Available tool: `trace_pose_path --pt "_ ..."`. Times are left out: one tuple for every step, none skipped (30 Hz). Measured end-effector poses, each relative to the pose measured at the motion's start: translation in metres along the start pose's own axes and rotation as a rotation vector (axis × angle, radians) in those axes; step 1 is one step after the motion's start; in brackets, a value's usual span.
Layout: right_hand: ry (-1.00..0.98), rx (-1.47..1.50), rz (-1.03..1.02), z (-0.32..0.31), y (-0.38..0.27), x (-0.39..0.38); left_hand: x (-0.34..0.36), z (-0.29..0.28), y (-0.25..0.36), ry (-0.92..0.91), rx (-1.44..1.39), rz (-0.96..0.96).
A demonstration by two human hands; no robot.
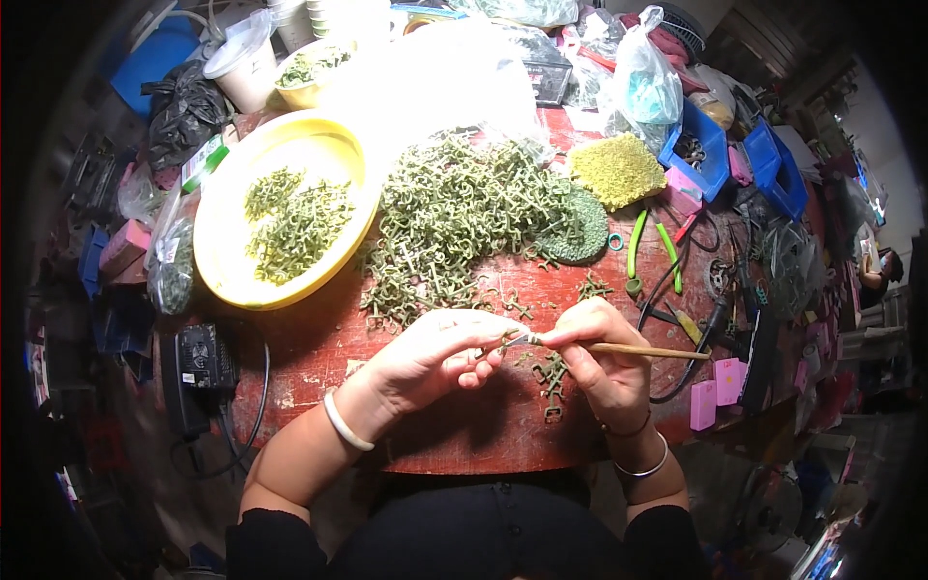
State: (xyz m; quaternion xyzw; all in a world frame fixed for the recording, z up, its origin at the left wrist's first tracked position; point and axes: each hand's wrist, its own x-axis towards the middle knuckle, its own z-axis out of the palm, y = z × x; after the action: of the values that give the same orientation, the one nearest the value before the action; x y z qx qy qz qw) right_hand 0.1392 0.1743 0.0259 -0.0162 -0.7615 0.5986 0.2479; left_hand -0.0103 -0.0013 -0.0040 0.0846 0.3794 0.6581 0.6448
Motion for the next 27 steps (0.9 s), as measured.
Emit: trace_pose_path --pt "0.016 0.005 -0.003 -0.001 -0.002 0.000 0.000 -0.001 0.000 -0.036 -0.017 0.003" --pt "0.034 0.009 -0.006 -0.001 -0.003 -0.001 0.001 -0.002 0.001 -0.075 -0.035 0.005" --pt "0.039 0.004 -0.006 -0.002 -0.003 0.000 0.000 -0.001 0.002 -0.081 -0.033 0.002" --pt "0.096 -0.065 -0.054 -0.005 -0.004 0.000 0.002 0.001 0.002 -0.068 -0.019 0.001" --pt "0.154 -0.138 -0.102 -0.008 -0.005 0.000 0.003 0.004 0.003 -0.058 -0.005 -0.002" --pt "0.203 -0.227 -0.130 -0.010 -0.006 0.002 0.002 0.005 0.003 -0.051 -0.011 -0.004" --pt "0.270 -0.230 -0.077 -0.008 -0.005 0.004 -0.001 0.004 0.005 -0.029 -0.011 -0.008" --pt "0.355 -0.316 -0.062 -0.009 -0.005 0.004 -0.001 0.006 0.006 -0.019 0.005 -0.001" --pt "0.441 -0.402 -0.049 -0.014 -0.006 0.005 0.000 0.008 0.006 -0.009 0.022 0.007" --pt "0.463 -0.529 -0.073 -0.019 -0.008 0.007 -0.002 0.007 0.006 0.009 0.006 0.007" --pt "0.498 -0.586 -0.037 -0.028 -0.005 0.003 -0.001 0.007 0.005 -0.011 0.013 0.004" --pt "0.517 -0.770 -0.041 -0.043 -0.003 -0.001 0.000 0.006 0.005 -0.018 -0.003 0.012" --pt "0.528 -0.940 -0.040 -0.056 -0.001 -0.007 -0.001 0.003 0.005 -0.010 -0.019 0.020" --pt "0.567 -1.123 0.016 -0.068 -0.003 -0.015 -0.002 0.002 0.005 -0.018 -0.026 0.029" --pt "0.556 -1.238 0.054 -0.087 -0.002 -0.026 -0.002 0.004 0.005 -0.019 -0.021 0.032" --pt "0.610 -1.273 0.159 -0.100 0.004 -0.038 -0.003 0.005 0.005 -0.025 -0.015 0.039" --pt "0.630 -1.398 0.216 -0.117 0.013 -0.051 -0.003 0.007 0.005 -0.035 -0.012 0.044" --pt "0.616 -1.523 0.323 -0.134 0.019 -0.065 -0.002 0.010 0.005 -0.036 -0.046 0.023" --pt "0.630 -1.604 0.367 -0.147 0.030 -0.077 -0.001 0.011 0.004 -0.028 -0.045 0.029" --pt "0.623 -1.574 0.442 -0.150 0.032 -0.078 -0.001 0.009 0.003 -0.017 -0.041 0.016" --pt "0.614 -1.542 0.518 -0.151 0.035 -0.078 0.000 0.006 0.002 -0.005 -0.038 0.002" --pt "0.605 -1.545 0.536 -0.148 0.035 -0.076 0.000 0.001 0.000 -0.050 -0.053 0.022" --pt "0.602 -1.547 0.499 -0.154 0.043 -0.077 0.000 0.000 0.000 -0.034 -0.052 0.029" --pt "0.606 -1.541 0.480 -0.159 0.047 -0.079 0.000 0.001 0.000 -0.038 -0.056 0.040" --pt "0.611 -1.537 0.459 -0.159 0.048 -0.076 0.000 0.002 0.002 -0.044 -0.060 0.052" --pt "0.701 -1.546 0.340 -0.155 0.046 -0.076 0.001 0.002 0.002 -0.051 -0.066 0.045" --pt "0.777 -1.489 0.271 -0.153 0.043 -0.075 0.001 0.001 0.003 -0.039 -0.066 0.053"
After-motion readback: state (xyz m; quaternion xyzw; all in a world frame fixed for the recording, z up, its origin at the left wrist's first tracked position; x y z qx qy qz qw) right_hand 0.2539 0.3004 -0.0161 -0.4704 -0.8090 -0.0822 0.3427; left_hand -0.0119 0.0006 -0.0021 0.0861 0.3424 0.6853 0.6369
